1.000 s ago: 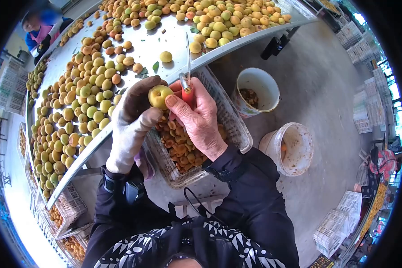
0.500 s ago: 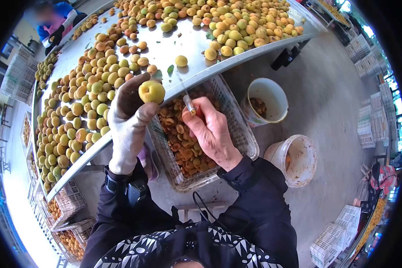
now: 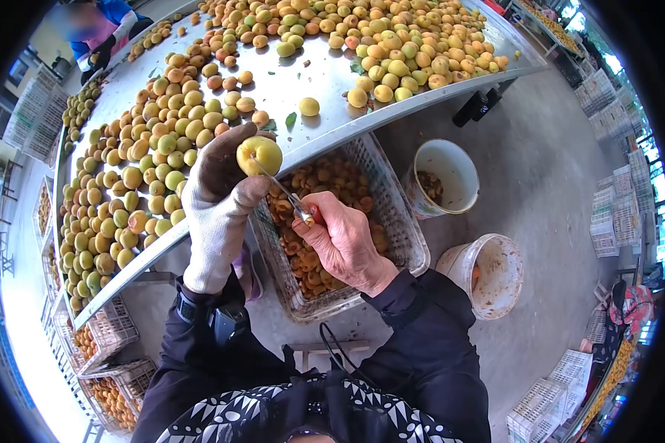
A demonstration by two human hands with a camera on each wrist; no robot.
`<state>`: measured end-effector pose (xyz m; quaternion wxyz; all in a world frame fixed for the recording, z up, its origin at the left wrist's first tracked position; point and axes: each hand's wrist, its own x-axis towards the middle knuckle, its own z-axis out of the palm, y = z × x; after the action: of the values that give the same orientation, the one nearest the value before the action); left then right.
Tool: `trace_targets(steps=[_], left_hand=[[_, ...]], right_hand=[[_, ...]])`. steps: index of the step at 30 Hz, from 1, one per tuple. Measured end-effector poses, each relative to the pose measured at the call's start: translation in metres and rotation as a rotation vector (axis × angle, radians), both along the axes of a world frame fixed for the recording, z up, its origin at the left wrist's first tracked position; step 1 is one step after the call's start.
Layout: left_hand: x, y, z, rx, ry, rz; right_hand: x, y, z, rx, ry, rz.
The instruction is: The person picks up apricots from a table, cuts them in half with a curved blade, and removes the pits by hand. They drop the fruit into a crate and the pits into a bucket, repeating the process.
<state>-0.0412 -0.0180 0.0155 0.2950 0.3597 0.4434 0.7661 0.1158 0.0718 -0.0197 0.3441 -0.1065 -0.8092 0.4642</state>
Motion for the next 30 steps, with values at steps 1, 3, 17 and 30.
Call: trace_targets(steps=[1,3,17,30], left_hand=[[0.0002,-0.0002,0.0003,0.003,-0.006,-0.005],[-0.0001,-0.0004,0.0001,-0.003,0.006,0.002],[0.0021,-0.0017,0.0022,-0.028,0.067,0.055],[0.0071,-0.0088,0.0028,-0.037,0.187,0.127]], right_hand=[[-0.0002,0.0003,-0.0002,-0.006,-0.003,-0.005],[-0.0007,0.0003,-0.0010,-0.012,-0.007,-0.011],[-0.0023,-0.0004,-0.0058,0.021,-0.015,0.000],[-0.0020,-0.0016,-0.0038,0.072,-0.039,0.001]])
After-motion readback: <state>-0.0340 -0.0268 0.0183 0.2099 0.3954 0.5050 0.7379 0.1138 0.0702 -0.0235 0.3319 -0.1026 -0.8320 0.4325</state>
